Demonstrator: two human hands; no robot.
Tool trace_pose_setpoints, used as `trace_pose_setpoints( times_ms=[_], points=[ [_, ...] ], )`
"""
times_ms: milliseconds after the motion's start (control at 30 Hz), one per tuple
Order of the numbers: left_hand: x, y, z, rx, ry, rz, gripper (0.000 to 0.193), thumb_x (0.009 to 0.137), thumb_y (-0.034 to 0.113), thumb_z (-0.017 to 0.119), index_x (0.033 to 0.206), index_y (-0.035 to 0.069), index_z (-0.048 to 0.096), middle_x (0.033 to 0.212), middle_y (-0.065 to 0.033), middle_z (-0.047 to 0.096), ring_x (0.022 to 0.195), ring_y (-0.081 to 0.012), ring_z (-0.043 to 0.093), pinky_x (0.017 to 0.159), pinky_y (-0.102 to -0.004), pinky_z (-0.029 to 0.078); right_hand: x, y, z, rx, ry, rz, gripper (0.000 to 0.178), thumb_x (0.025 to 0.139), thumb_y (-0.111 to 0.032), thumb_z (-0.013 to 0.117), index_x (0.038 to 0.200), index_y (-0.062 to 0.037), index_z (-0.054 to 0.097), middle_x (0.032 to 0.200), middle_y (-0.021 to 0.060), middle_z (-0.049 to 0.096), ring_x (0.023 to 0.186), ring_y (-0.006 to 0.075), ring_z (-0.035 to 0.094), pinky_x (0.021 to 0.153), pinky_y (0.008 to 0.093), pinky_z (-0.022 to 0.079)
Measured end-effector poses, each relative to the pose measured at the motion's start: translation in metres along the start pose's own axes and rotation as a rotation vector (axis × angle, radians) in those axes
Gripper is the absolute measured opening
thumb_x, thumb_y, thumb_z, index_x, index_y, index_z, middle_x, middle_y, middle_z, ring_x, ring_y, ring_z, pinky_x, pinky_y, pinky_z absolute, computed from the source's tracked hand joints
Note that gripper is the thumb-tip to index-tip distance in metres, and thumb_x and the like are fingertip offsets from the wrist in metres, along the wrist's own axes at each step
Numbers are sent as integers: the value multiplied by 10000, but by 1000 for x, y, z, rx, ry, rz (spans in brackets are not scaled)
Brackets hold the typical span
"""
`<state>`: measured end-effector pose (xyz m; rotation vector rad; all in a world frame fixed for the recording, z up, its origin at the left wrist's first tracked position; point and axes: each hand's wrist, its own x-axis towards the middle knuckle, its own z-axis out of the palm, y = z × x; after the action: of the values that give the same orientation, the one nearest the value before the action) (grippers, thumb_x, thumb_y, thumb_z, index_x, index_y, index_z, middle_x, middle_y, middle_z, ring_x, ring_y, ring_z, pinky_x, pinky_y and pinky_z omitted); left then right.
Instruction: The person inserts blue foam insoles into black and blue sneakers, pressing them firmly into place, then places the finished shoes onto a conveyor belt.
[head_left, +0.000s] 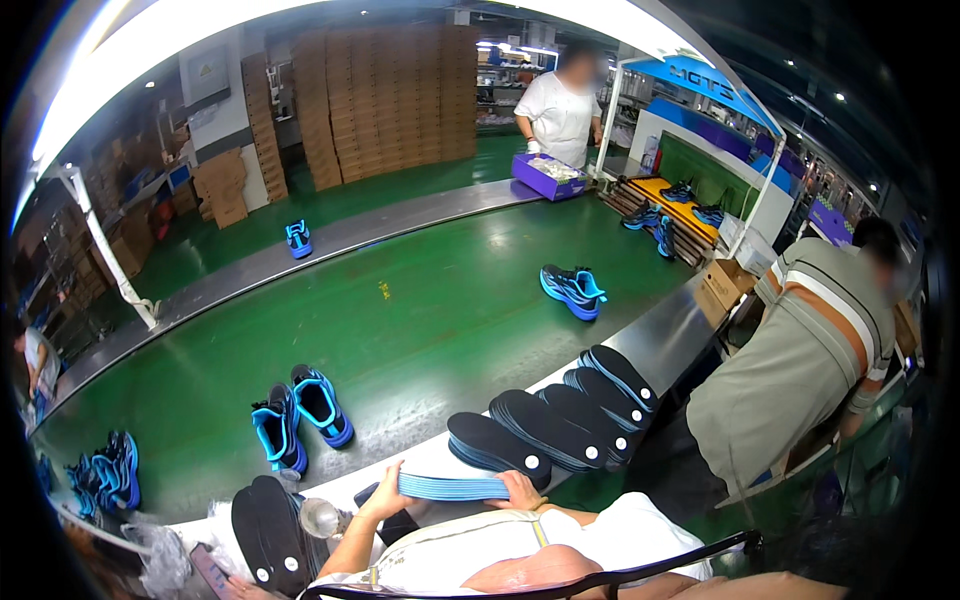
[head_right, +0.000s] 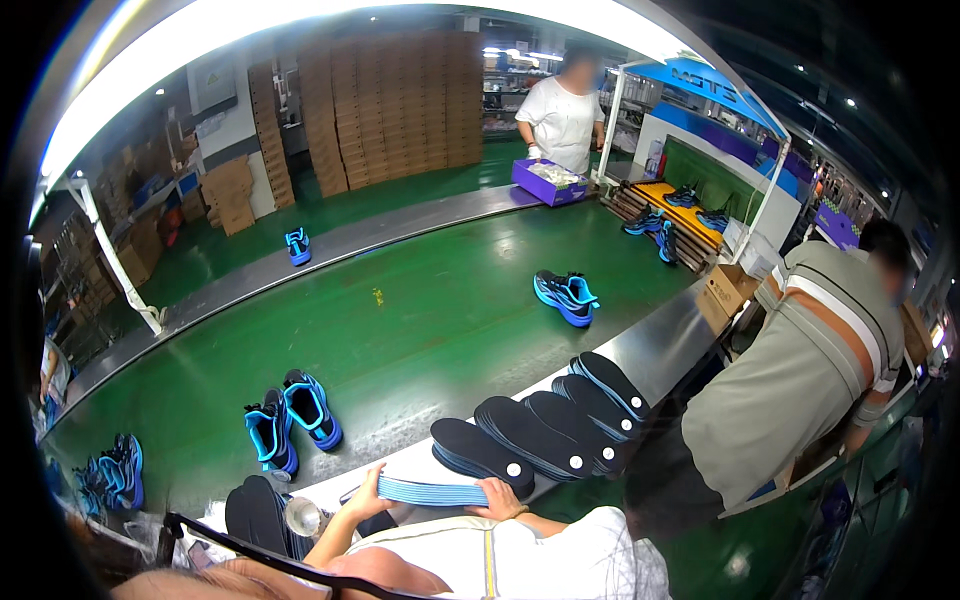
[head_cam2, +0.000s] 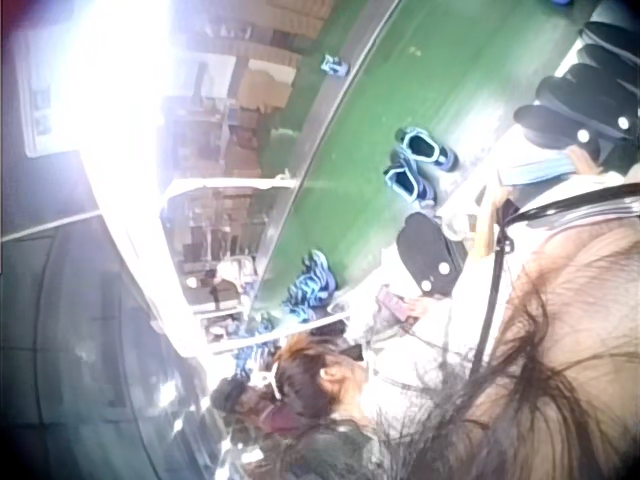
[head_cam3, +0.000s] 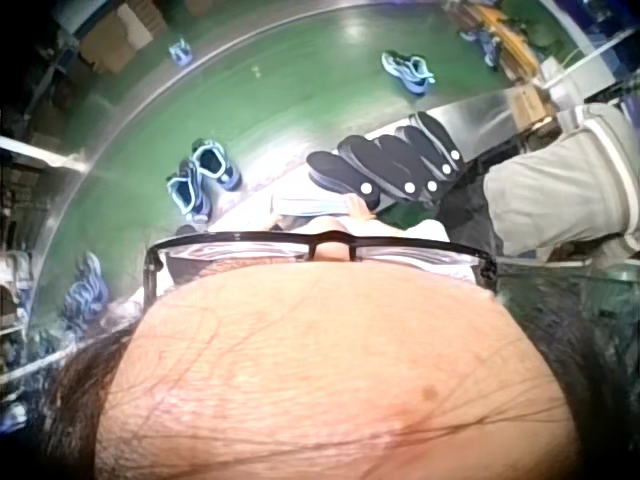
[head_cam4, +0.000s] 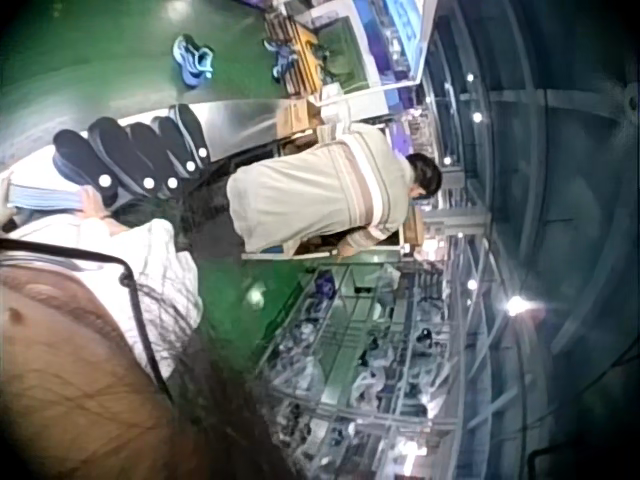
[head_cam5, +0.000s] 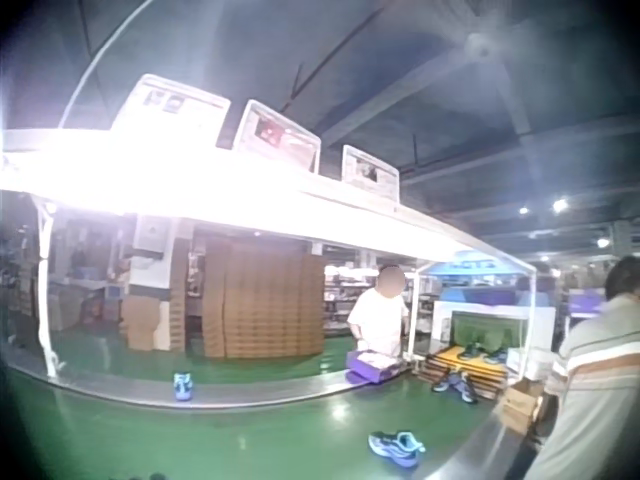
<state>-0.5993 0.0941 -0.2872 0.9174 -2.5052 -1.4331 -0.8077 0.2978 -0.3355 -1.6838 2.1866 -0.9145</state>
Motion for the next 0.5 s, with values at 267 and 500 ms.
trace_pose_setpoints(
  times_ms=[267,500],
  points=[
    [4,-9,7,35,13,-9,876,491,184,709,1198,21,219,1119,-248,314,1057,-353,324,900,-362,288,2,8,3,-24,-41,-73,582,618,-331,661,1037,-18,406,964,153,426,911,301,435,784,376,349],
    [5,4,7,13,-15,-69,858,481,195,716,1178,17,249,1103,-249,334,1054,-349,327,899,-359,291,-1,9,3,-10,-15,-59,579,627,-360,648,1037,-21,417,964,164,424,922,318,419,793,385,340]
  ],
)
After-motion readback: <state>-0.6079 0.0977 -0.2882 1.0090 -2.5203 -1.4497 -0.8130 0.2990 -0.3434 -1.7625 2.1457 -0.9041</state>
